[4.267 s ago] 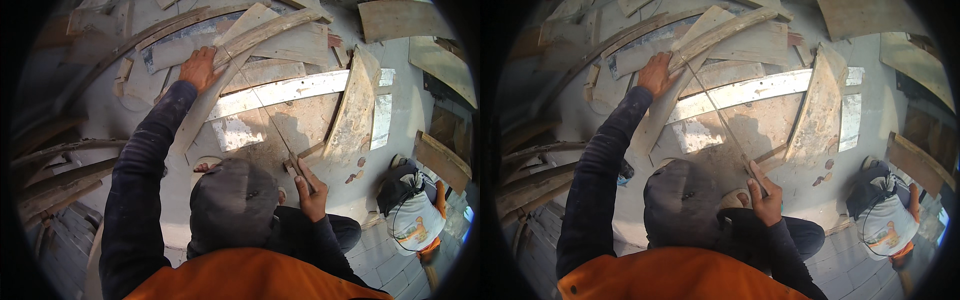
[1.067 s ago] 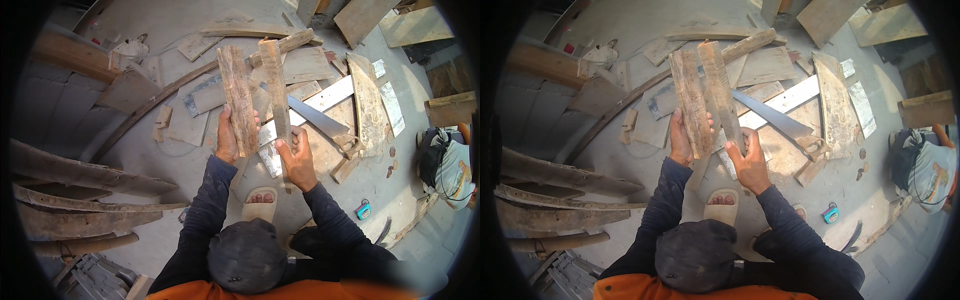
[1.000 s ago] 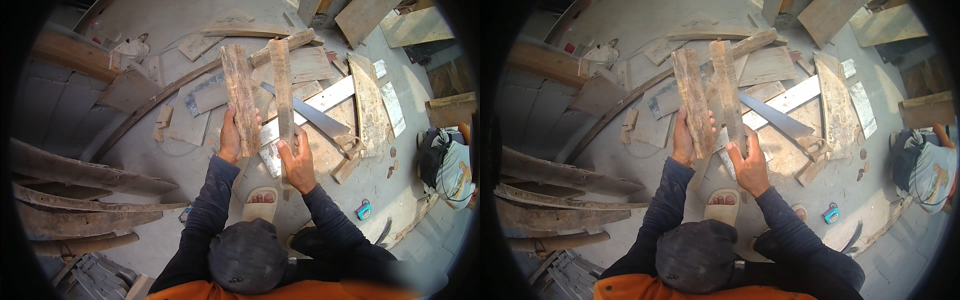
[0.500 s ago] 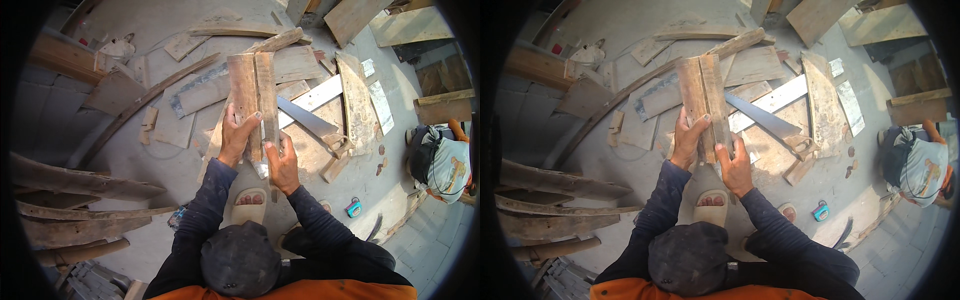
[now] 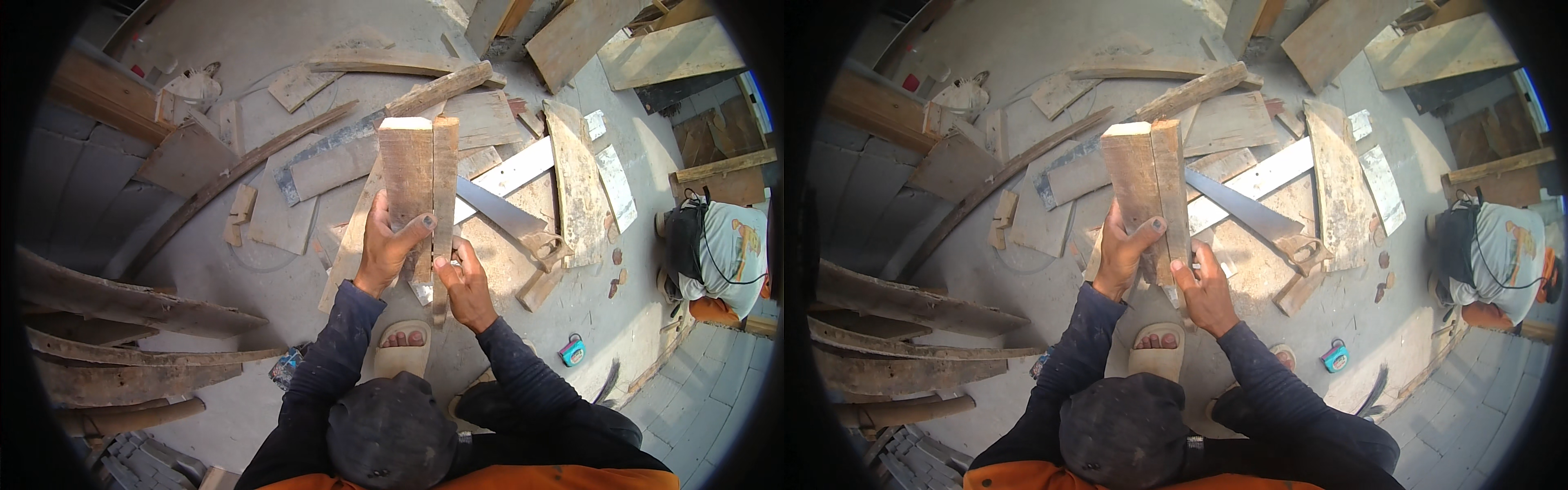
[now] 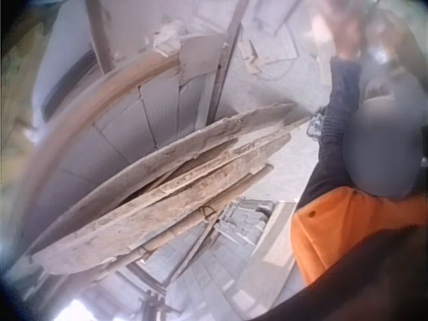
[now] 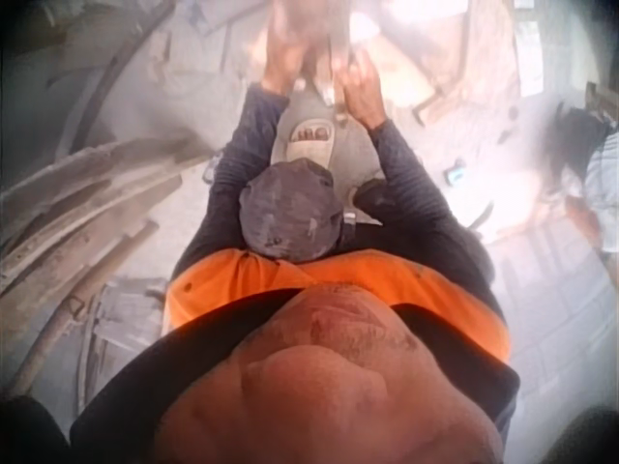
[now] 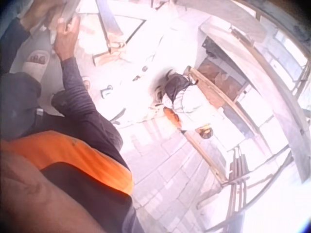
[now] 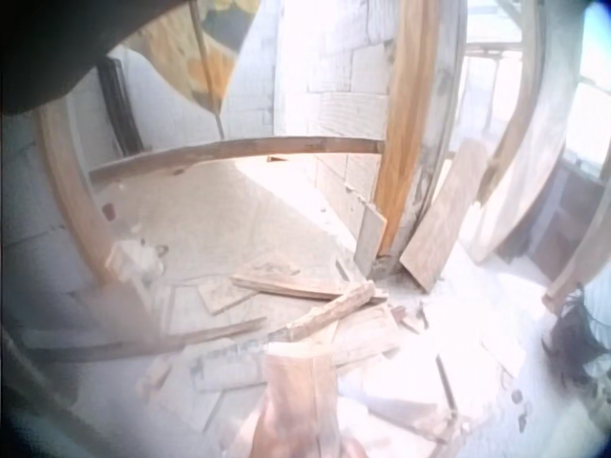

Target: The person saws a piece of wood with a hand saw and then hammers nails into it to join it with another piece of wood.

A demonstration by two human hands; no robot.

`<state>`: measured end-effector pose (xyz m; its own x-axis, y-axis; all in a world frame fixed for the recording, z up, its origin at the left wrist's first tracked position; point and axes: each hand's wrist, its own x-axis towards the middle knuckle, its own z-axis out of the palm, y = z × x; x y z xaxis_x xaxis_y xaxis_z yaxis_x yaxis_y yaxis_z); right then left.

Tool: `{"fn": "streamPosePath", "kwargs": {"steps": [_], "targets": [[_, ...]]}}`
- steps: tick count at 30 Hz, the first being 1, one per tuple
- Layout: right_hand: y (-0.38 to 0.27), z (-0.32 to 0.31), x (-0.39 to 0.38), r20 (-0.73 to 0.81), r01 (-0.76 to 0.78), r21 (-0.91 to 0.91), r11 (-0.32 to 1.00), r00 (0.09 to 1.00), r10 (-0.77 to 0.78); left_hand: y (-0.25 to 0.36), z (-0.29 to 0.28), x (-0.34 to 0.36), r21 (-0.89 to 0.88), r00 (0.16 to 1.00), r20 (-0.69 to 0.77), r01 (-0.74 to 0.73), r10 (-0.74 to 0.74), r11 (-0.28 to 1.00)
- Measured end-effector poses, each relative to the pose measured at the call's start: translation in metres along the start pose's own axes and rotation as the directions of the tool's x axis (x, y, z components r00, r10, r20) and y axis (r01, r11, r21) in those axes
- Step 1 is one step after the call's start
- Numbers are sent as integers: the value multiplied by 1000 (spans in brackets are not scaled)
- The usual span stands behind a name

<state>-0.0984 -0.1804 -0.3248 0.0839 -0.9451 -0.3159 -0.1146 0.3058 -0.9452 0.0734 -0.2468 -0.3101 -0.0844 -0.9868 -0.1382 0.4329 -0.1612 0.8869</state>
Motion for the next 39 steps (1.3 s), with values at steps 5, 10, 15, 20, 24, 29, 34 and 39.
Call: {"fn": "streamPosePath", "kwargs": {"steps": [5, 10, 15, 20, 24, 29, 34, 39], "targets": [[-2, -5, -4, 63, 12, -39, 999, 998, -10, 1, -2, 0, 26, 1000, 24, -7, 6, 1000], [-2, -7, -8, 77, 23, -101, 995, 997, -16, -2, 0, -4, 20, 1000, -17, -4, 5, 1000], [1, -8, -10, 89, 15, -157, 987, 996, -1, -2, 3, -7, -7, 1000, -31, -1, 1, 1000], [4, -15, -5, 111, -4, -306, 952, 993, 39, -11, 2, -4, 34, 998, -63, 12, -10, 999], [7, -23, 7, 160, -122, -303, 945, 971, 176, -27, 0, 4, -51, 983, -109, 140, -145, 989], [7, -30, 25, 322, -104, -185, 977, 933, 160, -40, 0, 12, -67, 944, -264, 188, -199, 980], [6, -26, 37, 249, -7, -289, 957, 965, 83, -47, -8, 18, -68, 937, -299, 170, -182, 983], [2, -13, 37, 235, 47, -487, 872, 969, 79, -54, -10, 22, -140, 911, -396, 64, -115, 988]]}}
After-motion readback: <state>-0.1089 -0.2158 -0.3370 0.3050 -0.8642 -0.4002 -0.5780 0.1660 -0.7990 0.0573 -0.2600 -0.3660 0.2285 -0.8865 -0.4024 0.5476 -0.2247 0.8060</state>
